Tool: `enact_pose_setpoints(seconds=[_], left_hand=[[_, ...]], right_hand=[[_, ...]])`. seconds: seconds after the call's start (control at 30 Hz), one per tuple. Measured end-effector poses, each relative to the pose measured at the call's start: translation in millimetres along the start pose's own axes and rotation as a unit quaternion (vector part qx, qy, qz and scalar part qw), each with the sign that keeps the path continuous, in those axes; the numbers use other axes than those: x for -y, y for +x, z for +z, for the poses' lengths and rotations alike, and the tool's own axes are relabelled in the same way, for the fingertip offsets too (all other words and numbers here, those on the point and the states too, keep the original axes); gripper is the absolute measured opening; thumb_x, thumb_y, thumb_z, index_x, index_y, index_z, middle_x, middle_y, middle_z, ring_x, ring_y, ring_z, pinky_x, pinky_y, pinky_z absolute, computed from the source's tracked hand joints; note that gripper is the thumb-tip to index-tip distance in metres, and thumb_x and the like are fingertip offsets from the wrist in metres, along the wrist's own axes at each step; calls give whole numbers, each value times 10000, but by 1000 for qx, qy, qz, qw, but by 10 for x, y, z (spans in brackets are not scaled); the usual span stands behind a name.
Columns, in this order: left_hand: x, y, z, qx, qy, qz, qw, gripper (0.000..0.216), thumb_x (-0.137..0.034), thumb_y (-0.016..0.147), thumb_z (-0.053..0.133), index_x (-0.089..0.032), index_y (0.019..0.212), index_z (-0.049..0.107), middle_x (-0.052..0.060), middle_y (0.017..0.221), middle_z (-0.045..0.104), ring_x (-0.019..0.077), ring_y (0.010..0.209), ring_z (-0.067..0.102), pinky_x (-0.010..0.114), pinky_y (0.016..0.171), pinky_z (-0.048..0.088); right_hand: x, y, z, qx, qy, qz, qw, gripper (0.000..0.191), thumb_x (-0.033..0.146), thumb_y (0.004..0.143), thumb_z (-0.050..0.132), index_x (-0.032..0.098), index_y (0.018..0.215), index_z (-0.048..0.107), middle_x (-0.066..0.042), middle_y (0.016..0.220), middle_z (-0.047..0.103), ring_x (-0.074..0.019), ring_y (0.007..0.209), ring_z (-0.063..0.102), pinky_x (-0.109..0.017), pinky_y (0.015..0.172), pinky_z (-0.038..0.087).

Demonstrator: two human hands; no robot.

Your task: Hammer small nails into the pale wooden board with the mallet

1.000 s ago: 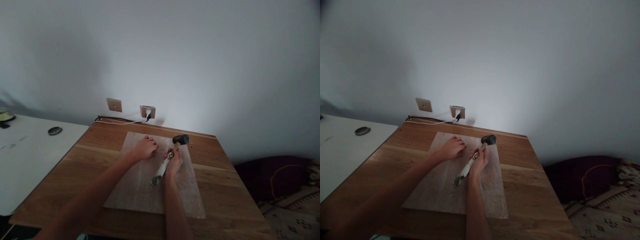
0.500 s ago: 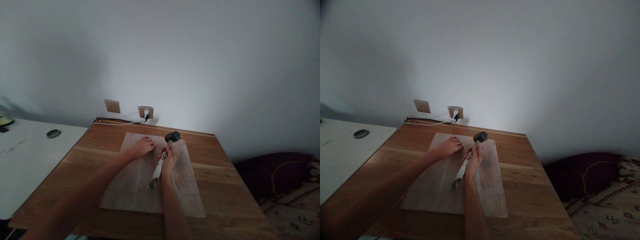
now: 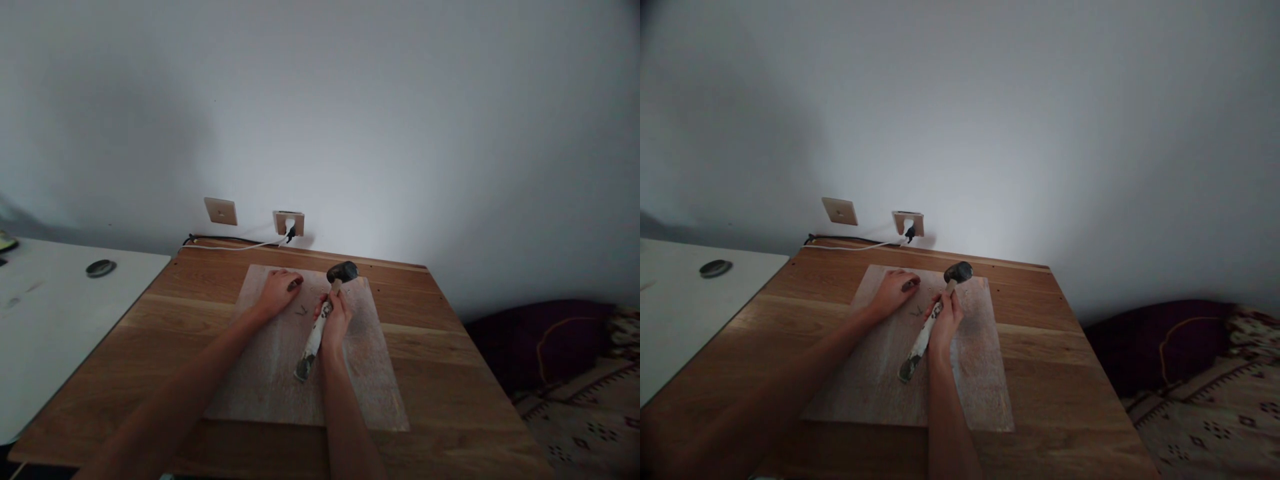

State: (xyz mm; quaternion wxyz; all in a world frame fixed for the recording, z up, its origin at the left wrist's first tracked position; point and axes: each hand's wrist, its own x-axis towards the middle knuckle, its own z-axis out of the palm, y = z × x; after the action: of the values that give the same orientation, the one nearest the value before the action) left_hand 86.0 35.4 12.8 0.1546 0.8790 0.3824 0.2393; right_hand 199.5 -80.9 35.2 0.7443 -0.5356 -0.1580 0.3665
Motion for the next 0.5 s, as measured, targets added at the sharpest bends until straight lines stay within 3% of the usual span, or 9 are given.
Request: enact_pose_setpoints(seconds=[0.5], left_hand=[[-22, -11, 18, 11, 38, 33, 999, 176, -216, 936, 593, -212, 1040, 735, 63, 1027, 778, 260, 1046, 641, 440, 958, 402]], right_hand=[[-29, -16, 29, 44, -43, 7, 998, 367, 572, 788, 628, 218, 720, 562, 76, 427, 509, -94, 303, 407, -222, 320, 311]])
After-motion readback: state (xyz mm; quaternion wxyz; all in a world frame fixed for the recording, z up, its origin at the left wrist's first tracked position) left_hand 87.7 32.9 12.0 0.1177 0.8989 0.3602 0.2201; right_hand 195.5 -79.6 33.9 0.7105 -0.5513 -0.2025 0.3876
